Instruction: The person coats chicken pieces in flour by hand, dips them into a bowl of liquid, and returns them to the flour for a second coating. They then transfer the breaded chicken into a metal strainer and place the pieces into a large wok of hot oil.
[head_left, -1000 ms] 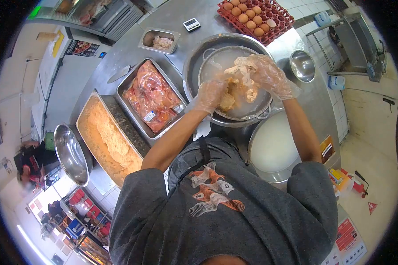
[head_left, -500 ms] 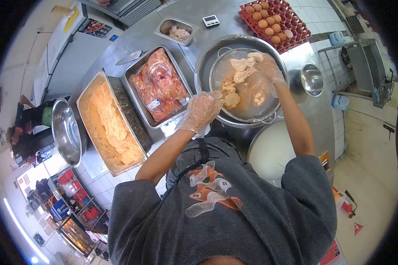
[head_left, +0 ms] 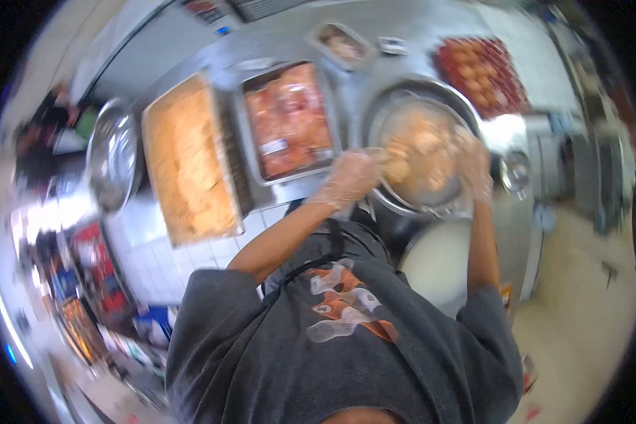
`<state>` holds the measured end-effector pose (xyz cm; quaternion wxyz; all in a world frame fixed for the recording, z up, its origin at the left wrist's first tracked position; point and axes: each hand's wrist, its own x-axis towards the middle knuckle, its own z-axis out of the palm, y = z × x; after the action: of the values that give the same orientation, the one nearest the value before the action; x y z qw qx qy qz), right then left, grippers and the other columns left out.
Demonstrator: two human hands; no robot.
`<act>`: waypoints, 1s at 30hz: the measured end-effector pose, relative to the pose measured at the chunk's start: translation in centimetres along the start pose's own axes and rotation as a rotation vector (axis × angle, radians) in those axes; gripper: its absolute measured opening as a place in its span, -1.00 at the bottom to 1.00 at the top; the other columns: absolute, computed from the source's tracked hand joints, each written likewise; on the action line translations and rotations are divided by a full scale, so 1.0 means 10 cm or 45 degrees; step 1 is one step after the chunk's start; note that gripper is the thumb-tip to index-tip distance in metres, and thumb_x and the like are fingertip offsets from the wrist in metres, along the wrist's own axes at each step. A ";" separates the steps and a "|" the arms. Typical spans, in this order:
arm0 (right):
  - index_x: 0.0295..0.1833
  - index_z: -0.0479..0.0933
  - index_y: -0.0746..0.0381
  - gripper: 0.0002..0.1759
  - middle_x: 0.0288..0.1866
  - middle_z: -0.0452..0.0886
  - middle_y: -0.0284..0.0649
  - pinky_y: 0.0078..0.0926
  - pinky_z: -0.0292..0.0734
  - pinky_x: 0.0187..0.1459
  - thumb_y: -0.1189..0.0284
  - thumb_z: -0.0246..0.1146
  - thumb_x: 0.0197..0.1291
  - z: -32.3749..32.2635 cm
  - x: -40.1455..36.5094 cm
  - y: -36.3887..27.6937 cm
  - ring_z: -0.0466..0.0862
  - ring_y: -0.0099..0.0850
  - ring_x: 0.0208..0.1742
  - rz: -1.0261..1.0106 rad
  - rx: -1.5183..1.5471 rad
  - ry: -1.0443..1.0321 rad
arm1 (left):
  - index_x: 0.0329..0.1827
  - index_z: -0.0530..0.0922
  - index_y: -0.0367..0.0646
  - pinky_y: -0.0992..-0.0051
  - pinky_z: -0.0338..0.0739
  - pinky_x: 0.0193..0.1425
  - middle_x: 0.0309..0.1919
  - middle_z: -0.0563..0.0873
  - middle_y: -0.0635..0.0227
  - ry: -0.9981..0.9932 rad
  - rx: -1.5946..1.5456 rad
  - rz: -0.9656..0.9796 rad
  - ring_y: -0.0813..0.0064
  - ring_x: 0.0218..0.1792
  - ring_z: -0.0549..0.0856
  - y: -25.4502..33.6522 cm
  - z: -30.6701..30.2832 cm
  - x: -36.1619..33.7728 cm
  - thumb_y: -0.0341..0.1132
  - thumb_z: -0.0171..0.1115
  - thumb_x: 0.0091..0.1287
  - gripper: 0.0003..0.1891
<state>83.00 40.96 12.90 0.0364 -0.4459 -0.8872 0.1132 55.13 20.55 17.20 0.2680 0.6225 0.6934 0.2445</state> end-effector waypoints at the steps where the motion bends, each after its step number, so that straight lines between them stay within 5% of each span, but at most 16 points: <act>1: 0.32 0.57 0.22 -0.49 0.22 0.68 -0.05 -0.10 0.52 0.31 0.15 0.26 0.40 0.13 0.04 0.07 0.65 -0.06 0.25 -0.154 0.007 -0.004 | 0.01 0.75 -0.08 0.14 0.70 0.01 -0.15 0.81 0.04 0.100 -0.125 0.108 0.02 -0.16 0.80 0.03 -0.08 -0.03 -0.18 0.34 0.33 -0.73; 4: 0.33 0.52 0.44 -0.17 0.18 0.69 -0.05 -0.31 0.54 0.26 -0.14 0.30 0.36 -0.25 0.18 -0.40 0.66 -0.20 0.22 -0.301 1.021 0.009 | 0.08 0.70 -0.17 0.31 0.70 0.01 -0.16 0.81 0.08 0.166 -0.351 0.038 0.19 -0.14 0.82 -0.05 -0.21 0.00 -0.26 0.41 0.30 -0.67; 7: 0.37 0.48 0.43 -0.25 0.21 0.67 -0.05 -0.35 0.56 0.26 0.01 0.31 0.36 -0.67 0.16 -1.18 0.66 -0.24 0.23 -0.094 1.433 0.031 | -0.01 0.73 -0.25 0.35 0.72 -0.13 -0.20 0.82 0.21 0.475 -1.279 -0.146 0.42 -0.22 0.80 -0.04 -0.43 -0.13 -0.31 0.49 0.20 -0.68; 11: 0.43 0.43 0.42 -0.32 0.25 0.64 -0.05 -0.39 0.59 0.27 0.21 0.33 0.35 -0.80 0.03 -2.43 0.66 -0.29 0.25 0.102 1.731 -0.120 | 0.11 0.67 -0.26 0.51 0.68 0.02 -0.06 0.77 0.24 0.580 -1.568 -0.332 0.58 -0.06 0.74 -0.32 -1.25 -0.81 -0.37 0.53 0.29 -0.64; 14: 0.47 0.40 0.41 -0.35 0.28 0.62 -0.06 -0.43 0.61 0.27 0.36 0.34 0.35 -0.56 0.01 -3.46 0.65 -0.33 0.26 0.120 1.806 -0.419 | 0.13 0.66 -0.29 0.44 0.70 0.04 -0.07 0.81 0.20 0.992 -0.888 -0.485 0.47 -0.04 0.77 -1.08 -1.59 -1.54 -0.28 0.51 0.28 -0.58; 15: 0.46 0.40 0.41 -0.34 0.30 0.61 -0.03 -0.43 0.62 0.26 0.37 0.37 0.32 -0.36 0.04 -3.75 0.65 -0.33 0.27 0.024 1.800 -0.532 | 0.17 0.63 -0.32 0.36 0.71 0.06 -0.08 0.82 0.14 1.033 -0.608 -0.703 0.31 -0.02 0.80 -1.31 -1.74 -1.81 -0.18 0.53 0.23 -0.48; 17: 0.43 0.43 0.43 -0.33 0.28 0.63 -0.04 -0.43 0.61 0.24 0.41 0.43 0.26 -0.20 -0.03 -4.52 0.67 -0.33 0.25 -0.084 1.825 -0.707 | 0.13 0.62 -0.38 0.23 0.71 0.07 -0.16 0.80 0.03 1.196 0.152 -0.799 0.18 -0.12 0.82 -2.06 -1.70 -2.38 -0.25 0.44 0.26 -0.54; 18: 0.41 0.44 0.44 -0.33 0.24 0.67 -0.07 -0.43 0.61 0.24 0.45 0.45 0.22 -0.18 -0.12 -4.97 0.69 -0.33 0.21 -0.094 1.859 -0.768 | 0.15 0.60 -0.40 0.19 0.70 0.09 -0.13 0.79 0.00 0.919 0.286 -1.044 0.12 -0.07 0.80 -2.17 -1.84 -2.63 -0.26 0.38 0.27 -0.54; 20: 0.40 0.46 0.43 -0.29 0.25 0.67 -0.01 -0.29 0.61 0.25 0.36 0.48 0.17 0.22 -0.09 -5.62 0.69 -0.21 0.23 -0.293 1.710 -0.774 | 0.18 0.59 -0.43 0.14 0.68 0.11 -0.07 0.77 -0.03 0.555 0.503 -1.290 0.05 -0.01 0.77 -2.50 -1.88 -2.95 -0.27 0.32 0.28 -0.52; 22: 0.41 0.46 0.41 -0.27 0.29 0.64 0.13 -0.15 0.54 0.32 0.34 0.44 0.14 0.70 0.27 -6.07 0.65 -0.03 0.30 -0.616 0.735 -0.577 | 0.20 0.59 -0.42 0.14 0.67 0.10 0.00 0.74 -0.05 0.409 0.699 -1.329 0.04 0.05 0.75 -3.11 -1.59 -3.17 -0.25 0.29 0.29 -0.51; 25: 0.40 0.46 0.40 -0.31 0.28 0.64 0.17 -0.14 0.55 0.31 0.33 0.34 0.16 1.96 0.65 -6.33 0.65 0.06 0.28 -0.522 0.157 -0.329 | 0.22 0.61 -0.38 0.14 0.65 0.16 0.11 0.72 0.00 0.097 0.945 -1.147 0.11 0.16 0.71 -3.36 -1.49 -3.36 -0.20 0.29 0.31 -0.50; 28: 0.15 0.54 0.34 -0.44 -0.01 0.72 0.22 -0.03 0.60 0.19 0.08 0.30 0.30 2.76 0.92 -6.20 0.71 0.13 0.14 -0.634 -0.137 -0.004 | 0.25 0.62 -0.36 0.14 0.61 0.24 0.14 0.71 -0.05 -0.135 0.733 -1.128 0.11 0.19 0.71 -3.48 -1.58 -3.46 -0.18 0.21 0.39 -0.51; 30: 0.05 0.60 0.30 -0.49 -0.05 0.72 0.20 -0.09 0.63 0.09 0.06 0.31 0.25 2.98 1.01 -6.13 0.75 -0.03 0.06 -0.471 -0.064 -0.277 | 0.25 0.62 -0.35 0.14 0.58 0.30 0.18 0.69 -0.11 -0.085 0.369 -1.239 0.07 0.23 0.69 -3.49 -1.65 -3.51 -0.17 0.22 0.41 -0.53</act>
<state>24.04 8.69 -2.09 -0.0506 -0.2613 -0.9551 0.1299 21.29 -18.08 8.21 0.2837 0.2656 0.9210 -0.0272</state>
